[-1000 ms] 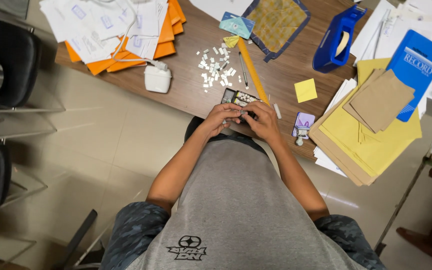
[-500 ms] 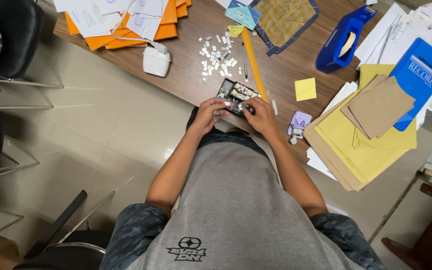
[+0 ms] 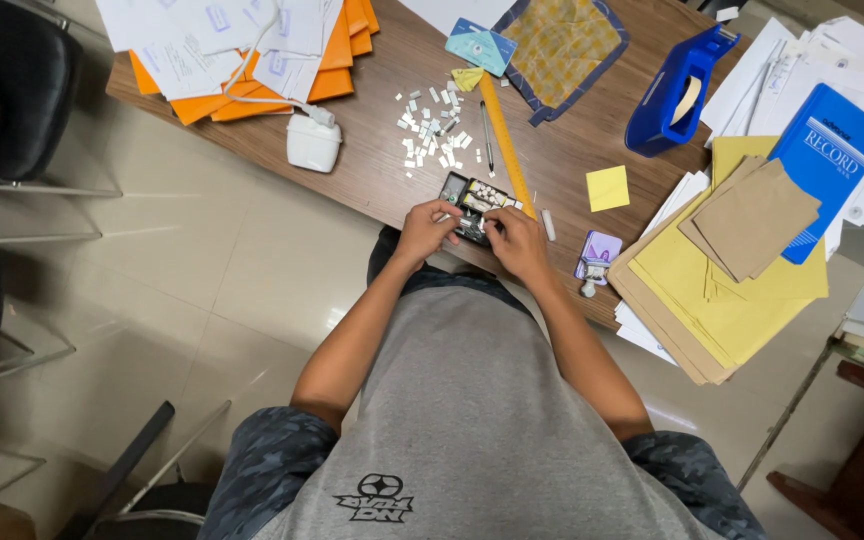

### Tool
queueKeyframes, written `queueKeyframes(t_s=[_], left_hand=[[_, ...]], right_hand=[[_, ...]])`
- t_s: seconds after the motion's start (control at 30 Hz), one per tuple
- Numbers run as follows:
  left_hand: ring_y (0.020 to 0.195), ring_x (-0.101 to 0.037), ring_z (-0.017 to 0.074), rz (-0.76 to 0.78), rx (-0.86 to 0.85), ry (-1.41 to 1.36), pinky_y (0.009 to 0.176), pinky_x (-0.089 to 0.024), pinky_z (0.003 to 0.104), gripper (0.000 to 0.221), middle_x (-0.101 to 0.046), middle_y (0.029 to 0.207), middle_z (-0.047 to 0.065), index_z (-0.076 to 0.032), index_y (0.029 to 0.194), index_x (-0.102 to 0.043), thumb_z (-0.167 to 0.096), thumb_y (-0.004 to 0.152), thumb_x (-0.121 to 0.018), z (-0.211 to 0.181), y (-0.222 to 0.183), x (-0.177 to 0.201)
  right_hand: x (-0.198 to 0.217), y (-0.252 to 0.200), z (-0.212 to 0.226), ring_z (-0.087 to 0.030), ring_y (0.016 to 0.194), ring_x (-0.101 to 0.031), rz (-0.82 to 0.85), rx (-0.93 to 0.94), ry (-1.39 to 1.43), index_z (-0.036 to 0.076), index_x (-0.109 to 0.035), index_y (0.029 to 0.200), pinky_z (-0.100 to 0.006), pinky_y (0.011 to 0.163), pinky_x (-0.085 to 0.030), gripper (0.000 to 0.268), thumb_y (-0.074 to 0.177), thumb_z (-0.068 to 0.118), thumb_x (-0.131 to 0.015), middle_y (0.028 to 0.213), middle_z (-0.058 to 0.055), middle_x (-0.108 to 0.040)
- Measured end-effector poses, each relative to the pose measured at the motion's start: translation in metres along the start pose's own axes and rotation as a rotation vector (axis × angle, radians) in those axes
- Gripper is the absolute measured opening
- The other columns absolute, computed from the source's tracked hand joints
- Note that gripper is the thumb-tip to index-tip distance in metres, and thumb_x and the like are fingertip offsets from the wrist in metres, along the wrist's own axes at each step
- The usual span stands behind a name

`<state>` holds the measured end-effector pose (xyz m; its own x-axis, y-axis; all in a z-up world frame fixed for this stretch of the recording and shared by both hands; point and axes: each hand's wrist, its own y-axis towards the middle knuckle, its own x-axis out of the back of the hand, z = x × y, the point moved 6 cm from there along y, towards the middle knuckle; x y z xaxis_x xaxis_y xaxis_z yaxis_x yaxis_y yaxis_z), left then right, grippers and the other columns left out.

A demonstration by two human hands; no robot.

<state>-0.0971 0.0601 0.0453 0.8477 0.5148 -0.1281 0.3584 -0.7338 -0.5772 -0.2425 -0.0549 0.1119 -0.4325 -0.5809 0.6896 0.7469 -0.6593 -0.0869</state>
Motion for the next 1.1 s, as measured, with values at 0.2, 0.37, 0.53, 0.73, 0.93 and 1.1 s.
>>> queueKeyframes(t_s=[0.2, 0.37, 0.53, 0.73, 0.93, 1.1], left_hand=[[0.064, -0.071, 0.0118, 0.166, -0.151, 0.201, 0.058, -0.055, 0.026, 0.014, -0.077, 0.096, 0.009, 0.003, 0.102, -0.07, -0.003, 0.09, -0.068, -0.02, 0.008, -0.014], [0.062, -0.069, 0.0107, 0.25, -0.085, 0.199, 0.053, -0.051, 0.024, 0.014, -0.078, 0.099, 0.013, 0.003, 0.104, -0.071, -0.005, 0.092, -0.067, -0.027, 0.031, -0.004], [0.058, -0.065, 0.0091, 0.302, 0.038, 0.119, 0.044, -0.042, 0.021, 0.021, -0.079, 0.102, 0.013, 0.0, 0.107, -0.071, -0.016, 0.099, -0.06, -0.045, 0.053, 0.01], [0.054, -0.064, 0.0136, 0.429, 0.216, 0.035, 0.039, -0.039, 0.023, 0.033, -0.078, 0.103, 0.018, 0.003, 0.117, -0.065, -0.02, 0.102, -0.047, -0.071, 0.056, 0.012], [0.052, -0.055, 0.0108, 0.621, 0.286, 0.109, 0.043, -0.044, 0.023, 0.044, -0.079, 0.1, 0.016, 0.001, 0.131, -0.06, -0.005, 0.092, -0.041, -0.07, 0.057, 0.005], [0.054, -0.055, 0.0068, 0.758, 0.253, 0.323, 0.044, -0.043, 0.022, 0.038, -0.063, 0.077, 0.001, -0.006, 0.135, -0.056, -0.005, 0.098, -0.056, -0.071, 0.049, -0.001]], right_hand=[[-0.006, 0.001, 0.005, -0.013, 0.064, -0.065, -0.031, -0.015, 0.254, 0.006, -0.076, 0.099, -0.029, 0.06, -0.051, 0.016, 0.089, 0.017, -0.08, 0.088, -0.006, -0.073], [-0.013, -0.001, -0.012, -0.014, 0.064, -0.064, -0.155, -0.125, 0.248, 0.005, -0.077, 0.096, -0.03, 0.06, -0.051, 0.013, 0.087, 0.015, -0.079, 0.086, -0.006, -0.075], [-0.022, -0.008, -0.02, -0.016, 0.065, -0.067, -0.192, -0.331, 0.131, 0.008, -0.078, 0.093, -0.033, 0.062, -0.052, 0.012, 0.087, 0.018, -0.078, 0.084, -0.007, -0.075], [-0.034, -0.009, -0.006, -0.024, 0.071, -0.068, -0.184, -0.338, 0.056, 0.007, -0.077, 0.092, -0.039, 0.068, -0.053, 0.017, 0.087, 0.023, -0.079, 0.09, -0.008, -0.075], [-0.026, -0.004, 0.013, -0.017, 0.065, -0.067, -0.352, -0.471, 0.196, 0.008, -0.078, 0.097, -0.033, 0.062, -0.052, 0.013, 0.09, 0.019, -0.077, 0.087, -0.007, -0.075], [-0.021, 0.007, 0.042, -0.016, 0.063, -0.061, -0.425, -0.279, 0.264, 0.004, -0.075, 0.102, -0.031, 0.06, -0.05, 0.026, 0.08, 0.015, -0.084, 0.09, -0.008, -0.07]])
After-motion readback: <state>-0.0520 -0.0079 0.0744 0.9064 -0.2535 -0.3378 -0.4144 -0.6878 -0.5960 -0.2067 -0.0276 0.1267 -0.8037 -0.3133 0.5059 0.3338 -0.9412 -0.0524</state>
